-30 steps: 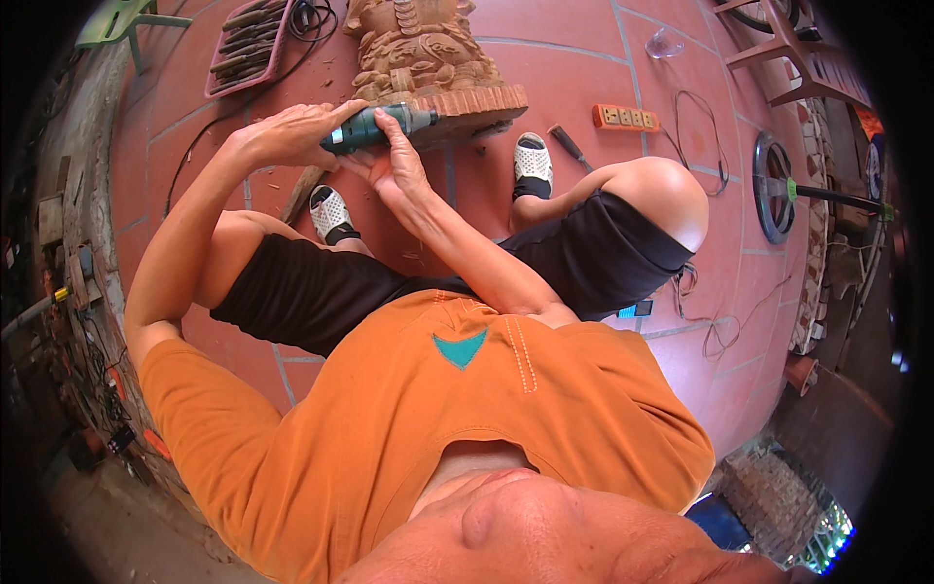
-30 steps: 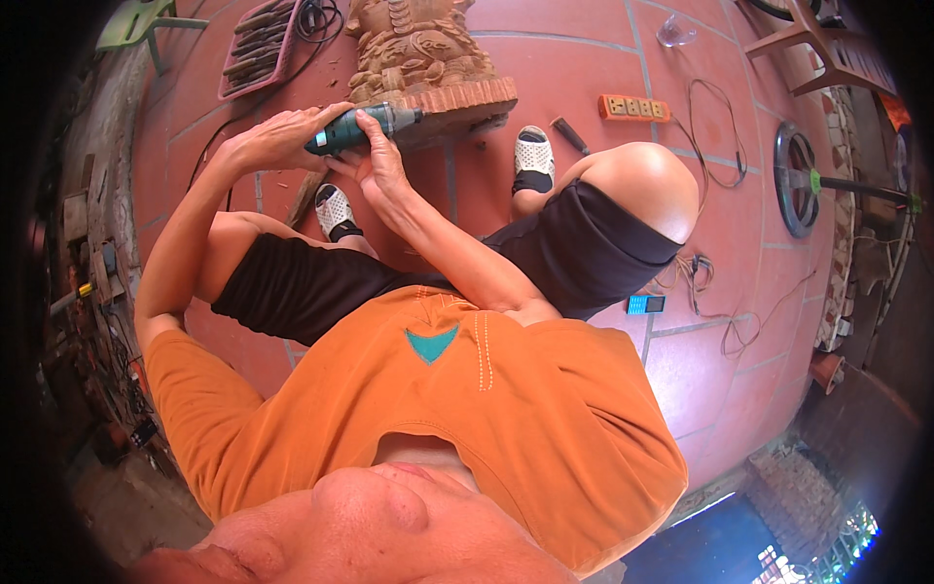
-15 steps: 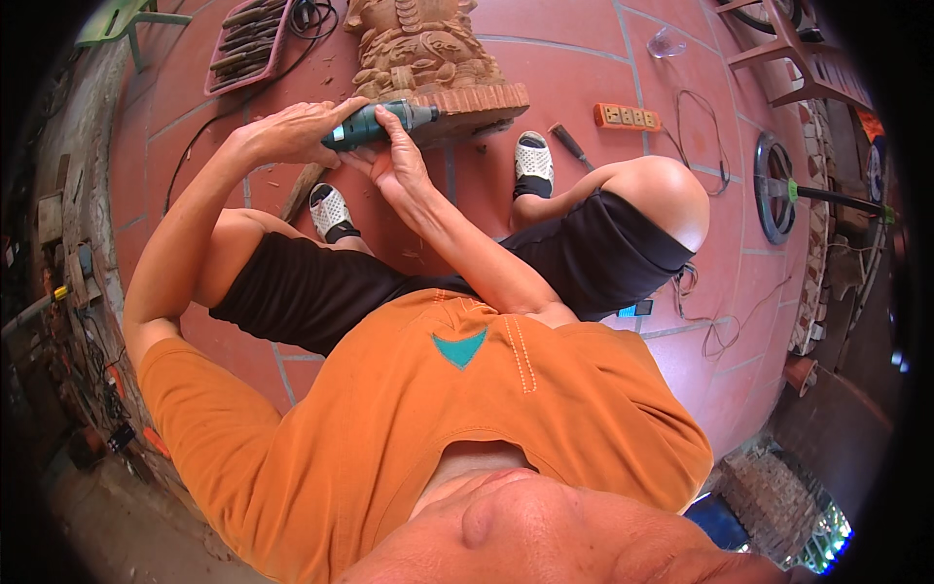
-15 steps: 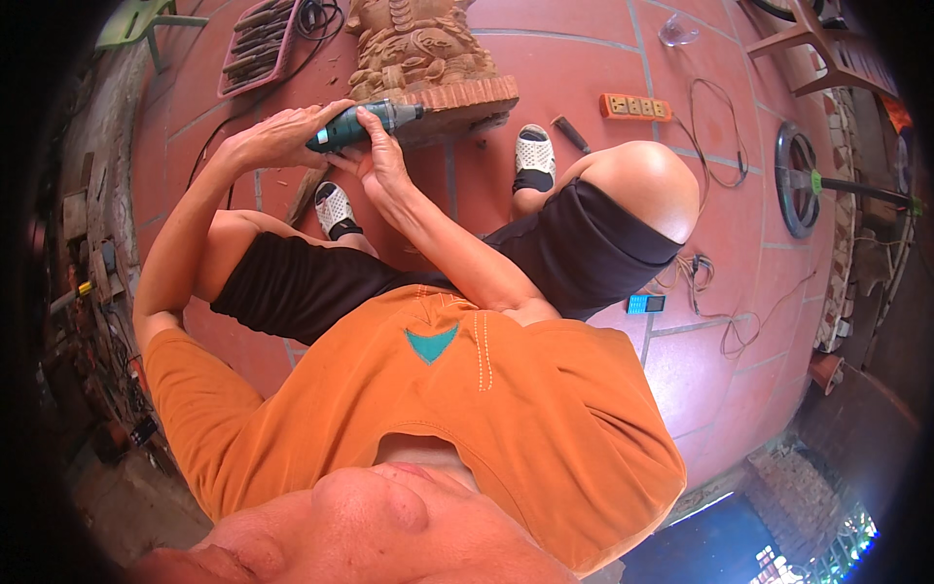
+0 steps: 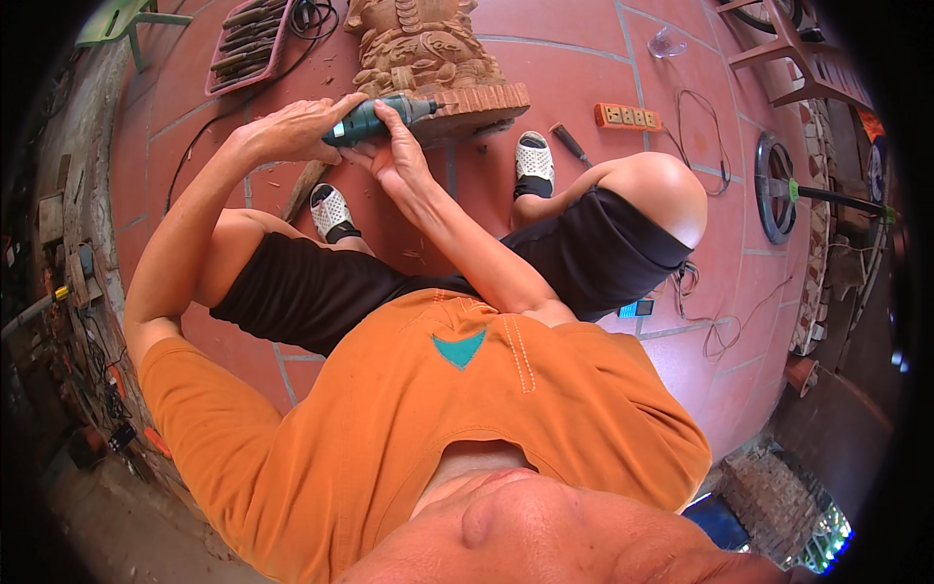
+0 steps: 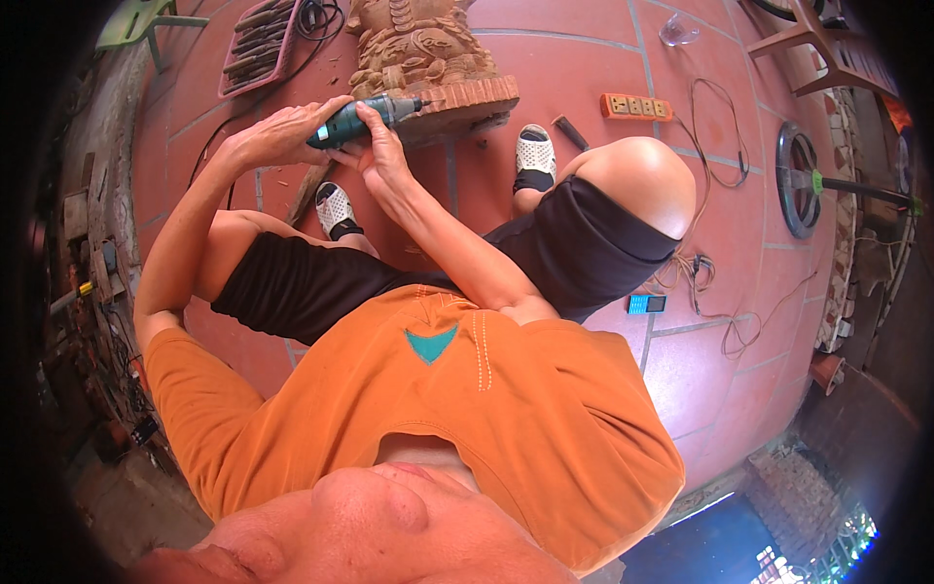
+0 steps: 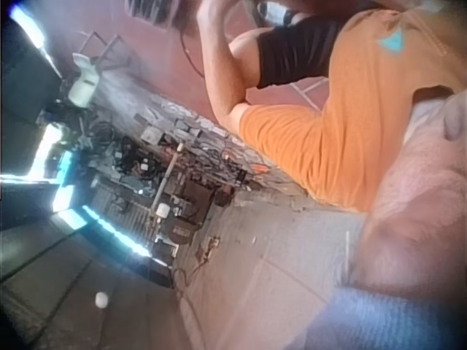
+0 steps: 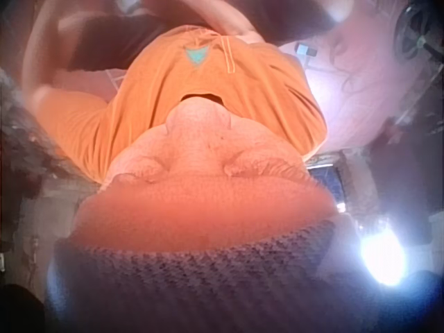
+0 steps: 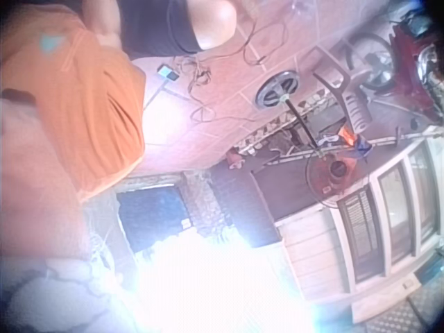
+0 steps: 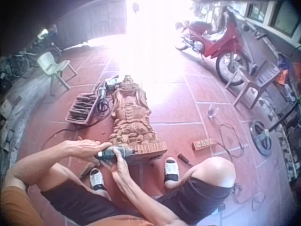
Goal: The person sits on the floor and uses a handheld rotary carving tool to shape and detail a wooden sculpture. The person holds the tool with both hands and moves it along the surface of the wood, removing material to refine the carved features.
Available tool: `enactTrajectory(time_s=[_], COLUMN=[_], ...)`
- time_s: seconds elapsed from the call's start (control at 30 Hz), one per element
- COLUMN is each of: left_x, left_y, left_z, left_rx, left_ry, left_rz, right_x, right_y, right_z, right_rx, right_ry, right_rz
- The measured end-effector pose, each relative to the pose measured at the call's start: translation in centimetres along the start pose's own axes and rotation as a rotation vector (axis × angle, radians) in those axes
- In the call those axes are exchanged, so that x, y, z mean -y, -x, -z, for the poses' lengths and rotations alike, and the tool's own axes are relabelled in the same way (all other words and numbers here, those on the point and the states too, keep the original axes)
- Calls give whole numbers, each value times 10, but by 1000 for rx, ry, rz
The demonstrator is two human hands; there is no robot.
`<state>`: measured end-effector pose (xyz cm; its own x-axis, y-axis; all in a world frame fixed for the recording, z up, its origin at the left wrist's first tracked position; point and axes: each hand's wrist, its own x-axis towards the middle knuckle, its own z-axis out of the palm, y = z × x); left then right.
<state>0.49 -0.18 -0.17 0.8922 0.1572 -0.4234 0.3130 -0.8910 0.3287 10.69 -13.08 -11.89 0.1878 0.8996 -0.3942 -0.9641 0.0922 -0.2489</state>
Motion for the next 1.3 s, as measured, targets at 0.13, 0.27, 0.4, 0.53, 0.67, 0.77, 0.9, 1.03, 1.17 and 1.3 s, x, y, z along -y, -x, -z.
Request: enactTrajectory(time_s=[0.13,0.27,0.4,0.53,0.67,0.77,0.9,1.03,1.17,1.3], left_x=[5,7,2,1,1,0,-1,-3,-7,-5], left_y=[-2,-2,-3,-2,-2,-2,-2,-1,-3,-2], left_z=[-3,-4,0,0,0,0,1,3,4,2], left_rx=[1,-4,11,0,-2,-11,1,14,36,18], left_ry=[9,1,8,8,11,19,10,14,13,14], left_rz=[18,36,63,68,70,63,59,62,63,33], right_x=[2,4,6,7,7,8,7,6,6,6], right_y=[-5,-7,-10,-11,-12,-11,-11,-7,-4,-2], right_z=[1,0,2,1,1,1,2,1,0,2], right_rx=[-2,12,20,20,25,24,21,8,0,-7], right_ry=[3,15,13,5,4,5,3,6,10,9], right_rz=[-10,-11,-6,-6,-13,-5,-4,-4,-4,-5])
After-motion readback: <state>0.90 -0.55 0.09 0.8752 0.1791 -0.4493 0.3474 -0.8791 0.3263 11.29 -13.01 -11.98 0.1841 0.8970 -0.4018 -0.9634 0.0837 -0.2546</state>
